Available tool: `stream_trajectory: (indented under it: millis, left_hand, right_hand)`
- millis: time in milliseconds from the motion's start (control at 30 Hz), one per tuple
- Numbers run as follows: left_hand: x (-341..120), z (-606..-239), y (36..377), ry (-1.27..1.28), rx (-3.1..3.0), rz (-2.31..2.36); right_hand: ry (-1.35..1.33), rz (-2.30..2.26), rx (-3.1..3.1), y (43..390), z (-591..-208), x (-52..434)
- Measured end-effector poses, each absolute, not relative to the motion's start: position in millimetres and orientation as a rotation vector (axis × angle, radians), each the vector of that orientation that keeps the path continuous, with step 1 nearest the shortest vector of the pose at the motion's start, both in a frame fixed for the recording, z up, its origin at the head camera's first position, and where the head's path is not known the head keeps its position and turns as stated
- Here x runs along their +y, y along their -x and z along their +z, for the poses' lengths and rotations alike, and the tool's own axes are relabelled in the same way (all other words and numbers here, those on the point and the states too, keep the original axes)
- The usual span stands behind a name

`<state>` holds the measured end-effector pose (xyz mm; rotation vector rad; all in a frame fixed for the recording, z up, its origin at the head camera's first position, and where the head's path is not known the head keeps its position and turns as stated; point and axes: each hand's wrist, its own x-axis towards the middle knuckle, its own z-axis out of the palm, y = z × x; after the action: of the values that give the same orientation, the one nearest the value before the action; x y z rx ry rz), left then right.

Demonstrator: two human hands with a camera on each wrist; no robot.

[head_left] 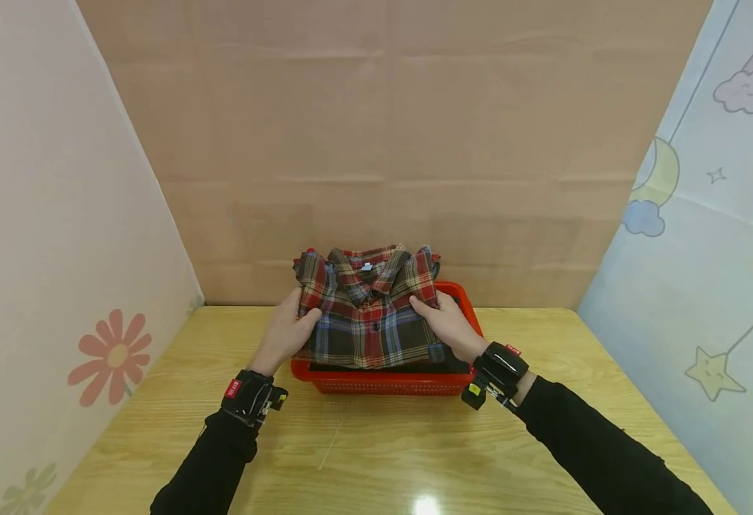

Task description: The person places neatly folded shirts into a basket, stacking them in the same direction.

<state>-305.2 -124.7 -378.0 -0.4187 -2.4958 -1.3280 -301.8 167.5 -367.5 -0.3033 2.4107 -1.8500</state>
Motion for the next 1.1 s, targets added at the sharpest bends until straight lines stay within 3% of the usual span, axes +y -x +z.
stream_trajectory:
  millis: [267, 1100]
  left_hand:
    - [-119.2, -382.1, 312.3, 0.415, -2.542, -1.303]
    - [-117.0, -414.1, 330.8, 0.464, -2.711, -1.255]
  right_hand:
    - [0.219, -1.778, 2.546, 301.8, -366.8, 187.1]
    - [0.325, -1.383, 2.772, 320.0, -391.9, 203.8]
